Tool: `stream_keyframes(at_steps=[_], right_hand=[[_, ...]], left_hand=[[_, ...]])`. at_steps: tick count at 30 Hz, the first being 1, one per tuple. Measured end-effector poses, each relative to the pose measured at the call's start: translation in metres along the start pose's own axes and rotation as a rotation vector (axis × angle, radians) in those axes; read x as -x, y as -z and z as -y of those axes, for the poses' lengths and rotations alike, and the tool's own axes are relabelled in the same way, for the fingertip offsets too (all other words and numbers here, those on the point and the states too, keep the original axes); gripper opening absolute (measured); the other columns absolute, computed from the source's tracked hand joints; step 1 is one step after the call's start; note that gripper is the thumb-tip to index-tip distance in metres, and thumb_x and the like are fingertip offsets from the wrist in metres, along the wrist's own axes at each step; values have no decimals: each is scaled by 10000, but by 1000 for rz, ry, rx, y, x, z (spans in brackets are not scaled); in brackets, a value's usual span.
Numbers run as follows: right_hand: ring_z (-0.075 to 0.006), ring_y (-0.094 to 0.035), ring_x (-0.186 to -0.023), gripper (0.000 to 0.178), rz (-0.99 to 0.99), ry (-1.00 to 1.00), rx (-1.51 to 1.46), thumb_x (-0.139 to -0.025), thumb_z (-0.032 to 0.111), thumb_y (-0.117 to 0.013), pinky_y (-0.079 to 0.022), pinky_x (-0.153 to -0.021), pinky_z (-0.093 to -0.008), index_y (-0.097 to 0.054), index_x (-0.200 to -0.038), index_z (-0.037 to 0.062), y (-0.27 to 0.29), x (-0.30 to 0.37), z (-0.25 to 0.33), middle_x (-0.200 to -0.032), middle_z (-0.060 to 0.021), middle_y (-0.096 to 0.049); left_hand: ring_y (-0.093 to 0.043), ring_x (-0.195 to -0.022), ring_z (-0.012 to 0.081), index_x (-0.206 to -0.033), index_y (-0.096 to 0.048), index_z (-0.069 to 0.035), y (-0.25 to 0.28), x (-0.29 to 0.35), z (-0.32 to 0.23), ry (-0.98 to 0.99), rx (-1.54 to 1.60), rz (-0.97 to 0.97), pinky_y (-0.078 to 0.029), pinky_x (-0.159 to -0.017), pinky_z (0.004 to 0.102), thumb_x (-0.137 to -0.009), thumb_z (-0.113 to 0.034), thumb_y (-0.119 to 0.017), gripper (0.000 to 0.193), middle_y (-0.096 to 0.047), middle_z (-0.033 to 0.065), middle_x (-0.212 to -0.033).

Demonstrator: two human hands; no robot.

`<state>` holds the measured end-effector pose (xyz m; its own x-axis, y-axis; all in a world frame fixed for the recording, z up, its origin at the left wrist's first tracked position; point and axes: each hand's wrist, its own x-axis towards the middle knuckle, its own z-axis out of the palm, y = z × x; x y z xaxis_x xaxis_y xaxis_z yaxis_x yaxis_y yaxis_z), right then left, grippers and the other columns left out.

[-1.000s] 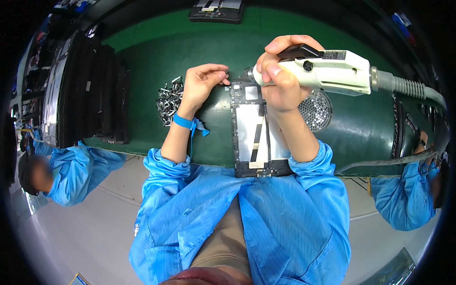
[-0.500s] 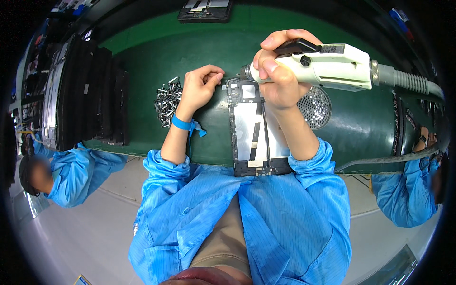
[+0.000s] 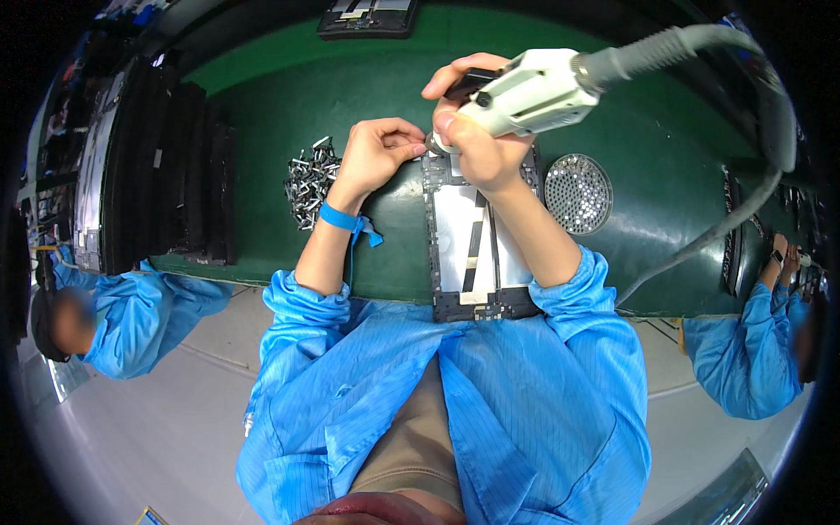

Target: Assembling electronic components by fastening screws using an electric screwdriver on a factory assembly line.

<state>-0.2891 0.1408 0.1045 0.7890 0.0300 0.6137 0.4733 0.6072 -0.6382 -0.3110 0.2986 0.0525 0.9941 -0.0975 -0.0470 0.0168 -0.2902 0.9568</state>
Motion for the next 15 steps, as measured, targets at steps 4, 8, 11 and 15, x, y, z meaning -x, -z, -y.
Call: stream_keyframes(at_steps=[4,8,11,15], right_hand=[[-101,-479,-535,440,8,-37,45,-736,-26,-540,-423,-482,-224,-427,-1161,-17,2,7,-9,-910,-201,-576],[-106,-492,-538,424,0,-54,90,-745,-25,-540,-423,-485,-222,-425,-1153,-22,5,11,-17,-907,-195,-575],[-106,-488,-537,421,-8,-85,91,-752,-9,-561,-422,-485,-225,-423,-1150,-18,8,18,-24,-906,-193,-571],[-104,-477,-542,432,-9,-109,99,-760,17,-596,-411,-485,-218,-416,-1151,-13,6,21,-29,-900,-191,-563]], left_hand=[[-644,-707,98,-813,-669,38,1,-2,5,80,58,52,-511,-634,210,-732,31,-705,89,-682,86,-772],[-640,-689,112,-815,-661,46,3,-4,17,118,180,80,-520,-629,222,-759,35,-683,61,-672,89,-751],[-633,-669,118,-828,-657,51,3,-7,19,164,306,114,-519,-623,229,-782,35,-661,48,-661,85,-731],[-621,-649,116,-833,-651,55,3,-8,18,181,318,119,-514,-612,228,-797,34,-644,43,-650,78,-711]])
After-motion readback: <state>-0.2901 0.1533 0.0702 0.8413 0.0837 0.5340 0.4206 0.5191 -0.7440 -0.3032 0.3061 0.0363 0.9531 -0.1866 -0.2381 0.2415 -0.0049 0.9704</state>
